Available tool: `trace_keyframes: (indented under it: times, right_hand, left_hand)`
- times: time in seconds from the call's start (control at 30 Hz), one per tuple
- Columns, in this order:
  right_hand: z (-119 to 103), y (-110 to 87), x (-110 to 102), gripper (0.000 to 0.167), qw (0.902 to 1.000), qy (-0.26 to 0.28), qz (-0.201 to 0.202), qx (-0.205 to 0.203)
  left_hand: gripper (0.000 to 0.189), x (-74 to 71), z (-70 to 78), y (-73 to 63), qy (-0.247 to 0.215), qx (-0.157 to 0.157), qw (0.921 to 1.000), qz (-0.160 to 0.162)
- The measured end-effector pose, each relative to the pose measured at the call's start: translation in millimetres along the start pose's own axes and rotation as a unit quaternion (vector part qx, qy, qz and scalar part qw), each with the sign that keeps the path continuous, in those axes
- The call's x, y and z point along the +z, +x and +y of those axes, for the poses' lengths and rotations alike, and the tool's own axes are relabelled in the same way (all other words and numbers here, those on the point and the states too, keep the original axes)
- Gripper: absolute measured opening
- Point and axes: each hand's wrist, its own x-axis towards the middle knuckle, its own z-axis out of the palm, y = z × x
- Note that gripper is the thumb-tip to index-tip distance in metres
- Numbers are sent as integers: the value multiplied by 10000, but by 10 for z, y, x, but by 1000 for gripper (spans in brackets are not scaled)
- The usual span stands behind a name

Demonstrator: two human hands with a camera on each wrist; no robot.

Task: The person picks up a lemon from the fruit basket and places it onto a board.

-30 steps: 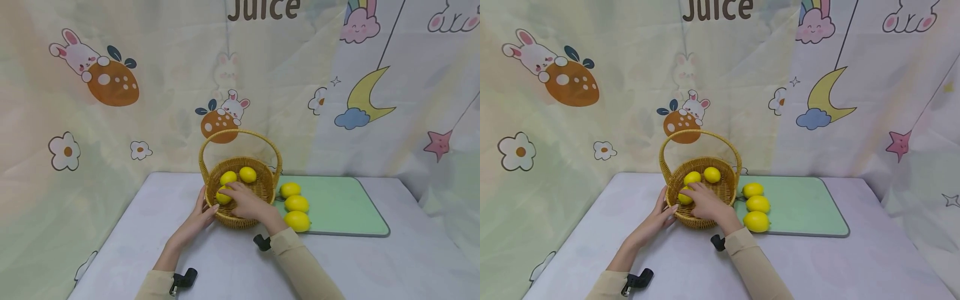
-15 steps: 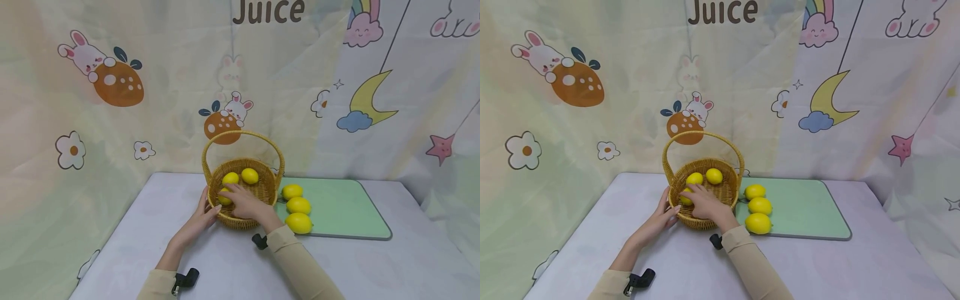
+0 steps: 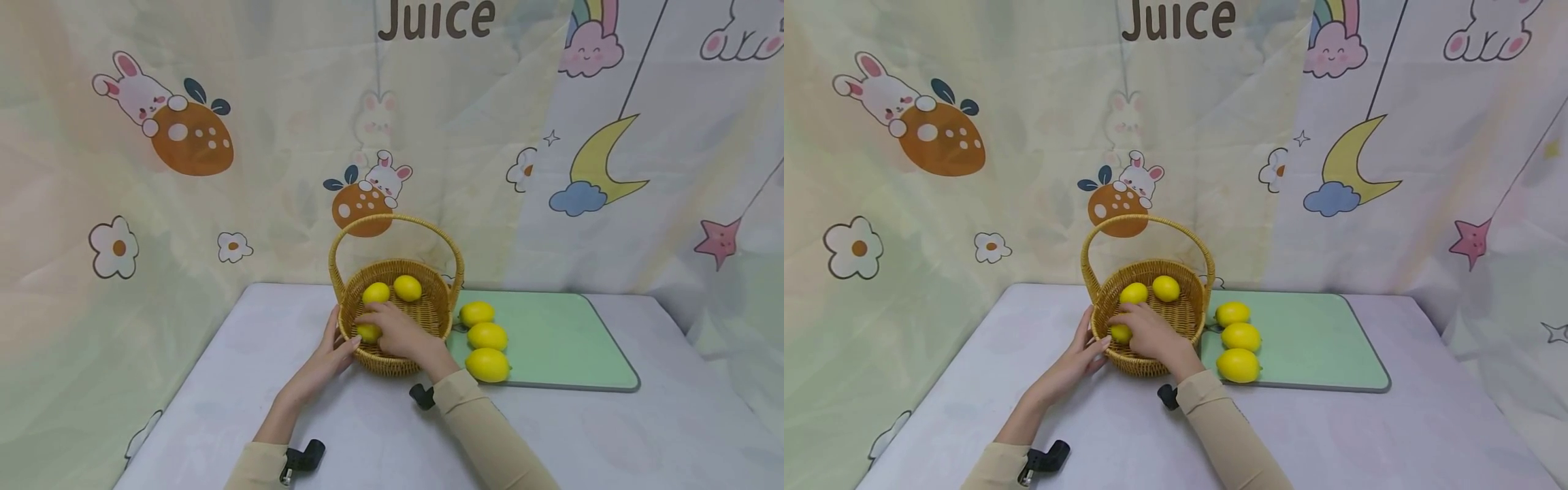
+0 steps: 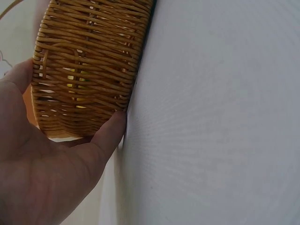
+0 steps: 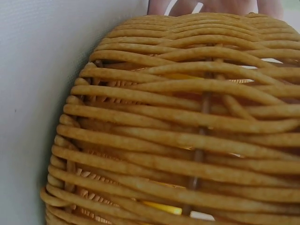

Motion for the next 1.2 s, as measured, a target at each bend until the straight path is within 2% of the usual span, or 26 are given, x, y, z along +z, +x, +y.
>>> trace_keyframes:
  times: [0.43, 0.67, 0.97, 1.2]
  right_hand:
    - [-21, -24, 5, 55, 10000, 7, -55, 49]
    - [15, -39, -10, 47, 9997, -206, -86, 55]
    - [40, -154, -82, 50, 9999, -97, -117, 35]
    - [76, -294, -164, 56, 9998, 46, 125, 147]
  left_hand:
    - [90, 0, -18, 11, 51, 50, 10000, 12]
    - [88, 5, -20, 12, 43, 84, 10000, -17]
    - [85, 8, -26, 32, 35, 88, 10000, 3]
    - [85, 10, -21, 34, -17, 73, 10000, 6]
